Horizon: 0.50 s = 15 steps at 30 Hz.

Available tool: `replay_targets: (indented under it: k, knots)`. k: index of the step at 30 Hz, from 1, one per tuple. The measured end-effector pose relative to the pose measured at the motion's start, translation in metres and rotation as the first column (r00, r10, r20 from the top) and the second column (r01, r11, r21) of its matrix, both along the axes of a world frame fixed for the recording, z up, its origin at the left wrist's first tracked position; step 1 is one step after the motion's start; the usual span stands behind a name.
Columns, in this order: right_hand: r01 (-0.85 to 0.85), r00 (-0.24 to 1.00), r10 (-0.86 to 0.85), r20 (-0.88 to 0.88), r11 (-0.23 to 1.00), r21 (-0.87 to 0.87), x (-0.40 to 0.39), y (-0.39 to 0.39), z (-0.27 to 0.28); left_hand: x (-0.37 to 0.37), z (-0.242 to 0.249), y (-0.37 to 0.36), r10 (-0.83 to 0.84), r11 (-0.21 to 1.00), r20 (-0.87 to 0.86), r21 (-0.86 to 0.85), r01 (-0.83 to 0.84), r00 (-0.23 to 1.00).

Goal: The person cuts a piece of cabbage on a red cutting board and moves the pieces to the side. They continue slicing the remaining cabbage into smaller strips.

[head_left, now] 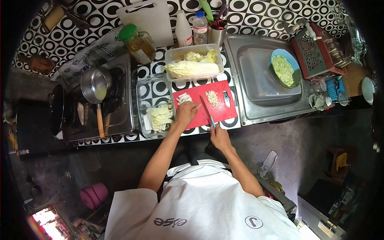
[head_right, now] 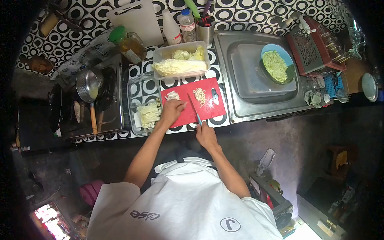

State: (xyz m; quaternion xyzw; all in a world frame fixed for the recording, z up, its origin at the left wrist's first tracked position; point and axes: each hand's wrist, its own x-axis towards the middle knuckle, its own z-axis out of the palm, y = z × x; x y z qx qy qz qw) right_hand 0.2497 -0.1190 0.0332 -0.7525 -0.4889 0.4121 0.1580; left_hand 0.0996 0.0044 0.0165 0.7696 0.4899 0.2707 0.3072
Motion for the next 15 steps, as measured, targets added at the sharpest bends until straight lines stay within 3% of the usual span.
replay_targets:
  k: [5, 15]
  knots:
    - [-0.033, 0.998, 0.035, 0.054, 0.999, -0.039, 0.011, 0.001, 0.011, 0.016, -0.018, -0.018, -0.07, 0.973, -0.052, -0.223, 0.057, 0.996]
    - [-0.052, 0.995, 0.066, 0.079, 0.983, -0.176, 0.008, 0.001, 0.025, 0.024, -0.03, -0.026, 0.062, 0.978, -0.079, -0.192, -0.076, 0.995]
